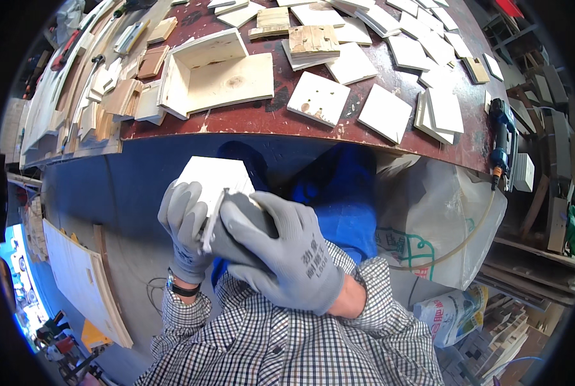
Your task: The person assembles small wooden boxes by joining cut pieces with a nail gun and then smoothing the edges with sandpaper. The person handles multiple pieces, aligns them, fastens them, and sands the finished boxes.
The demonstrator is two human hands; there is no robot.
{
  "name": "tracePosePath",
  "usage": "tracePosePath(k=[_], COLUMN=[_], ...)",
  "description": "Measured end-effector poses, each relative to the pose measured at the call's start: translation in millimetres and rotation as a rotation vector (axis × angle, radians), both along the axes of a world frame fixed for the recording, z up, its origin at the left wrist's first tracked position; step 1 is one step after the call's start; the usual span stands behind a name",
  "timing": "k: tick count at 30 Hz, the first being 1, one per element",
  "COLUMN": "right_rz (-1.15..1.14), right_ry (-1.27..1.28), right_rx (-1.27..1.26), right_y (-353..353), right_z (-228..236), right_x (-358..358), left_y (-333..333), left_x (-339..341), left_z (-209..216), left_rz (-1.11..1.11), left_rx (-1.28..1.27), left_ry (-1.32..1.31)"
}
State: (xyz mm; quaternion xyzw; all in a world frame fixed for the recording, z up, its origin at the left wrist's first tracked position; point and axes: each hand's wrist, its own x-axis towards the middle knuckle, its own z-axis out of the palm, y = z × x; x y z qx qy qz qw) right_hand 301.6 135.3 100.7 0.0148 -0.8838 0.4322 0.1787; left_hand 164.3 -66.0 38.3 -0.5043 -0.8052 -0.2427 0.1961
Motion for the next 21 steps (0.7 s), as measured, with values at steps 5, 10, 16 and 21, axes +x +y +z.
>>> tracePosePath(k=[5, 10, 16, 21], right_rz=[-0.101, -0.136, 0.103, -0.207], right_ry=[0.0, -0.019, -0.064, 0.009], right_rx=[-0.094, 0.053, -0.002, -0.076], right_y=[14, 20, -13, 25], right_z=[-20, -3, -16, -22], right_x=[1, -52, 7, -21], left_y=[-5, 9, 11, 12], left_x=[-1, 10, 13, 18], left_z=[-3, 6, 3, 6], left_rz=[0.084, 0.013, 0.249, 0.221], left_rx=[0.062, 0.076, 0.282, 0.469], left_ry=[-0.045, 0.016, -0.434, -1.08])
